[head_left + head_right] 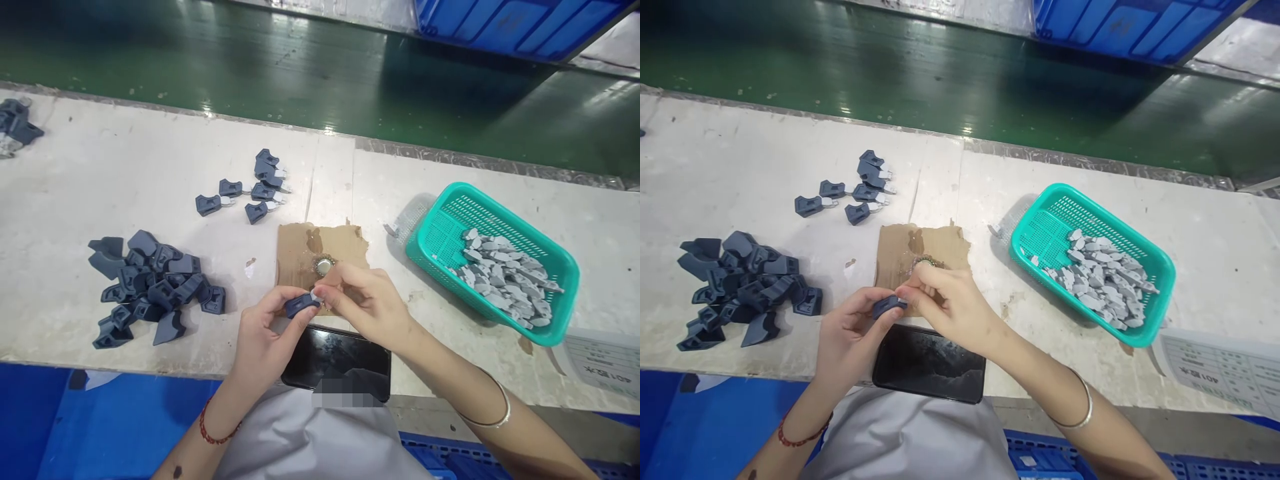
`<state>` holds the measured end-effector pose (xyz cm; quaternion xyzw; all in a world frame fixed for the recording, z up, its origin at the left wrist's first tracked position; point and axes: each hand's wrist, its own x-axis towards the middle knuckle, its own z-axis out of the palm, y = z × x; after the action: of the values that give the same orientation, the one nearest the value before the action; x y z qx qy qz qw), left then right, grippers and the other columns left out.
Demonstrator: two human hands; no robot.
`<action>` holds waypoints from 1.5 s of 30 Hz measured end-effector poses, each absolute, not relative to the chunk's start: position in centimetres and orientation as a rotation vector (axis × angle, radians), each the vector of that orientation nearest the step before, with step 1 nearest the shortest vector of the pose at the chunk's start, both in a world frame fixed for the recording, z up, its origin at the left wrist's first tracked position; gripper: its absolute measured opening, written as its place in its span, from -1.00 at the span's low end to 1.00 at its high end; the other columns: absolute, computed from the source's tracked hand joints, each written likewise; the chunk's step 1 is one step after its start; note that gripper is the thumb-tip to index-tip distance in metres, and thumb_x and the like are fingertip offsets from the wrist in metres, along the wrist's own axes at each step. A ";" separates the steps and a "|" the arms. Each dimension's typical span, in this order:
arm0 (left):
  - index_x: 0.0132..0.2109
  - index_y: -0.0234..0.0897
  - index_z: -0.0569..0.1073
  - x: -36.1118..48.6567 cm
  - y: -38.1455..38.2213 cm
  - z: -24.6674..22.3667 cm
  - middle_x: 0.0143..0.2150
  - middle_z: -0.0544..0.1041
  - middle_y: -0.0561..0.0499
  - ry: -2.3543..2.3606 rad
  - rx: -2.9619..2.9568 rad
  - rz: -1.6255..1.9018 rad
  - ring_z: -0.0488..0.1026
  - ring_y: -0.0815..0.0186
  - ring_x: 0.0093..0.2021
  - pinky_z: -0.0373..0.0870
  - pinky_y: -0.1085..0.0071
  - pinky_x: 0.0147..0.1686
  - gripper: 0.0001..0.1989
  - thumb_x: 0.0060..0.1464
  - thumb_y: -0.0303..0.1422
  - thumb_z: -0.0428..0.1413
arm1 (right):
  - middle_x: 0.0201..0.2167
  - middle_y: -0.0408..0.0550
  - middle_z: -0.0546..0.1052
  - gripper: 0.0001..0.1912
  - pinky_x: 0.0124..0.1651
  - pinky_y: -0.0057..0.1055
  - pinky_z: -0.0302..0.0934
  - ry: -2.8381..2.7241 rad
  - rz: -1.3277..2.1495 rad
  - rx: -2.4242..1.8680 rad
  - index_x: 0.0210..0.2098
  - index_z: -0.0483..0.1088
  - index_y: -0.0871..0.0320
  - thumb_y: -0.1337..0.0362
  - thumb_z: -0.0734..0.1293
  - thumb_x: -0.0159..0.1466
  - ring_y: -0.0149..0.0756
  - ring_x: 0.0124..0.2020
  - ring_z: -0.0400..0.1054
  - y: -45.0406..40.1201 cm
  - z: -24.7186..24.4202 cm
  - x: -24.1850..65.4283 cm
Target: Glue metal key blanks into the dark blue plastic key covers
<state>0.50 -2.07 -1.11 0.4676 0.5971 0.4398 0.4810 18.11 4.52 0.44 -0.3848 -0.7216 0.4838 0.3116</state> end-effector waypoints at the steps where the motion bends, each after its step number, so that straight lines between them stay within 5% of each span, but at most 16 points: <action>1: -0.21 -0.23 0.59 0.4 -2.2 -1.2 -0.36 0.66 0.06 1.459 1.156 1.066 0.58 0.36 -0.36 0.49 0.51 -0.31 -0.93 0.20 -0.34 0.24 | -0.50 -0.18 0.55 -0.72 -0.48 -0.51 0.14 -1.922 1.257 -1.005 -0.43 0.31 0.11 0.28 0.32 0.43 -0.47 -0.53 0.30 4.5 0.4 18.1; 13: -0.20 -0.19 0.63 0.2 -1.5 -0.5 -0.26 0.71 0.01 1.493 1.181 1.096 0.64 0.26 -0.24 0.56 0.44 -0.19 -0.87 0.16 -0.25 0.30 | -0.31 -0.11 0.67 -0.82 -0.28 -0.43 0.35 -1.983 1.202 -1.008 -0.23 0.54 0.10 0.24 0.30 0.45 -0.33 -0.32 0.53 5.7 2.6 20.1; 18: -0.10 -0.18 0.63 -2.1 1.4 0.1 -0.19 0.70 0.01 1.818 1.326 1.057 0.61 0.27 -0.28 0.52 0.44 -0.26 -0.77 0.12 -0.21 0.32 | -0.25 0.01 0.64 -0.82 -0.28 -0.28 0.34 -1.976 0.579 -1.577 -0.20 0.56 0.10 0.22 0.30 0.39 -0.16 -0.27 0.52 7.8 4.8 27.5; 23: 0.05 -0.29 0.59 -3.9 5.3 0.9 -0.06 0.69 -0.08 2.094 1.638 0.781 0.66 0.20 -0.16 0.60 0.29 -0.02 -0.71 0.22 -0.35 0.15 | -0.27 0.05 0.66 -0.71 -0.38 -0.26 0.32 -2.109 0.839 -2.179 -0.09 0.60 0.15 0.18 0.32 0.32 -0.07 -0.30 0.55 8.7 5.1 32.0; 26: 0.10 -0.34 0.56 -3.8 6.7 1.2 0.24 0.56 -0.18 2.088 1.790 0.705 0.59 0.08 0.12 0.53 0.13 0.18 -0.68 0.27 -0.38 0.06 | -0.21 0.04 0.68 -0.73 -0.31 -0.26 0.38 -2.190 0.948 -2.121 -0.13 0.61 0.15 0.24 0.30 0.31 -0.07 -0.23 0.58 9.0 4.8 31.9; 30: 0.11 -0.32 0.55 -3.9 6.5 1.3 0.37 0.46 -0.19 2.068 1.872 0.598 0.41 -0.10 0.36 0.42 -0.09 0.27 -0.67 0.28 -0.36 0.05 | -0.25 0.01 0.69 -0.80 -0.19 -0.25 0.45 -2.154 0.954 -2.047 -0.23 0.59 0.14 0.34 0.30 0.28 -0.10 -0.20 0.59 9.4 4.2 31.5; 35: 0.11 -0.26 0.56 -6.4 3.9 2.3 0.35 0.48 -0.19 2.213 2.004 0.507 0.46 -0.09 0.31 0.44 -0.02 0.24 -0.60 0.33 -0.17 -0.01 | -0.33 -0.04 0.67 -0.93 -0.22 -0.27 0.46 -1.958 1.111 -1.952 -0.35 0.52 0.10 0.29 0.38 0.25 -0.16 -0.25 0.59 9.7 3.8 31.9; 40: 0.10 -0.44 0.58 -10.3 1.2 2.8 0.21 0.56 -0.42 2.220 2.177 0.252 0.47 -0.32 0.24 0.31 -0.28 0.25 -0.29 0.28 0.06 -0.17 | -0.35 -0.02 0.66 -0.68 -0.23 -0.23 0.46 -1.768 1.213 -1.754 -0.35 0.50 0.10 -0.01 0.52 0.17 -0.13 -0.27 0.58 9.5 4.0 32.5; 45: 0.11 -0.38 0.57 -12.2 -0.1 2.1 0.22 0.56 -0.33 2.124 2.125 0.072 0.46 -0.25 0.24 0.39 -0.19 0.22 -0.29 0.23 0.08 -0.17 | -0.33 -0.06 0.64 -0.72 -0.23 -0.26 0.46 -1.677 1.130 -1.527 -0.29 0.56 0.07 0.00 0.53 0.20 -0.21 -0.29 0.55 9.0 4.5 31.6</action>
<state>-12.21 -0.06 2.09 0.7054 0.7051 0.0238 0.0680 31.57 9.00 4.52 -0.5750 -0.6314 0.4254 0.2994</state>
